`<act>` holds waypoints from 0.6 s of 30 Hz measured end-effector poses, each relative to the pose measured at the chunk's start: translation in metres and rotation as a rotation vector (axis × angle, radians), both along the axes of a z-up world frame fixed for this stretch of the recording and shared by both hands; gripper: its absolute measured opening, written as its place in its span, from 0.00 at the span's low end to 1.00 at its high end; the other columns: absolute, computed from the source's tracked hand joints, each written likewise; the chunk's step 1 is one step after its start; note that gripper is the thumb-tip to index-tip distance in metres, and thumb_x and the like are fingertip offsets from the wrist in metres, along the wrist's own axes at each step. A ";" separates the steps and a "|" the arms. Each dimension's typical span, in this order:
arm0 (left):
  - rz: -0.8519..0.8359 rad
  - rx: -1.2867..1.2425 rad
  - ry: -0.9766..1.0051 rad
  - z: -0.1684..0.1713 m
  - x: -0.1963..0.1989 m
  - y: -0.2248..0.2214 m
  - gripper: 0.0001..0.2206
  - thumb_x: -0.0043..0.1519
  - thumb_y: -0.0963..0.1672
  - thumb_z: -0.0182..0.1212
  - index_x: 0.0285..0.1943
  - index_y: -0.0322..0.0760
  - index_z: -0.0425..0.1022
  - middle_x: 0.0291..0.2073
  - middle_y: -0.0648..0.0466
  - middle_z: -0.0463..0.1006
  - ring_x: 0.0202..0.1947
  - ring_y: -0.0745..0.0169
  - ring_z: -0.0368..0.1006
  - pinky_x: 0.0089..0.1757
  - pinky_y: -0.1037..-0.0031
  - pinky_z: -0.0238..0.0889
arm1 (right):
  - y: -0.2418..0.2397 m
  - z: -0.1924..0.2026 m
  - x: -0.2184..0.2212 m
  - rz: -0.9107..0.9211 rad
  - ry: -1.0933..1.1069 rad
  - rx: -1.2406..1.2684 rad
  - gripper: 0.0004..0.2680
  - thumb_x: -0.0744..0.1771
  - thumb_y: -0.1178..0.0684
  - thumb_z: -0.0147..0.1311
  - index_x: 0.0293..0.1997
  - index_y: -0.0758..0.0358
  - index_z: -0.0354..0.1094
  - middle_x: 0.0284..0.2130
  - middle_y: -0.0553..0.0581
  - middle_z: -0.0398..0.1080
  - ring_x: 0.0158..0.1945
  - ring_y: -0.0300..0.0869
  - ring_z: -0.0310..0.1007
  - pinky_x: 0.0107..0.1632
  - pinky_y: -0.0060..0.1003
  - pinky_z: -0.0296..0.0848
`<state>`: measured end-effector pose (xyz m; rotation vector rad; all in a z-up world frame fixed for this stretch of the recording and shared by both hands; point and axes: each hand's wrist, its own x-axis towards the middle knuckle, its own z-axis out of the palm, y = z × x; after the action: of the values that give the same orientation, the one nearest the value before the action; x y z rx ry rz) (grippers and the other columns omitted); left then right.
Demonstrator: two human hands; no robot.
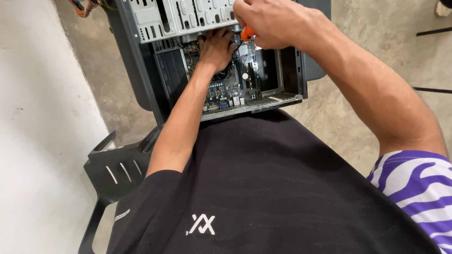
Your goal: The person is unscrewing the motherboard from a computer case, cleaning the internal components with a brush, and inspecting the power supply unit.
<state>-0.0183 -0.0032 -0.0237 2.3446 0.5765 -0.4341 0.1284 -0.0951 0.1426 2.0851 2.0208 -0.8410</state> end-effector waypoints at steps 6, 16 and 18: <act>-0.037 -0.005 0.123 0.012 0.007 0.000 0.20 0.70 0.47 0.51 0.72 0.46 0.63 0.76 0.53 0.53 0.76 0.34 0.40 0.68 0.32 0.30 | -0.003 -0.023 0.003 0.178 -0.713 0.338 0.17 0.66 0.28 0.61 0.25 0.46 0.69 0.23 0.39 0.68 0.29 0.31 0.71 0.27 0.29 0.67; -0.110 -0.185 -0.167 0.001 0.028 0.002 0.34 0.59 0.31 0.44 0.78 0.42 0.54 0.76 0.45 0.54 0.76 0.40 0.44 0.69 0.48 0.40 | -0.006 -0.022 0.010 0.160 -0.360 0.212 0.17 0.58 0.48 0.63 0.45 0.64 0.65 0.35 0.59 0.73 0.40 0.50 0.76 0.34 0.44 0.73; -0.110 -0.313 -0.096 0.006 0.033 0.003 0.37 0.54 0.26 0.42 0.75 0.40 0.57 0.73 0.39 0.58 0.72 0.35 0.52 0.66 0.50 0.51 | -0.008 -0.013 0.008 0.099 -0.268 0.140 0.06 0.64 0.64 0.53 0.43 0.69 0.64 0.34 0.62 0.73 0.35 0.52 0.75 0.32 0.44 0.70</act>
<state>0.0144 -0.0002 -0.0175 2.0892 0.3098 -0.4260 0.1364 -0.1031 0.1292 2.0192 2.0660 -0.3894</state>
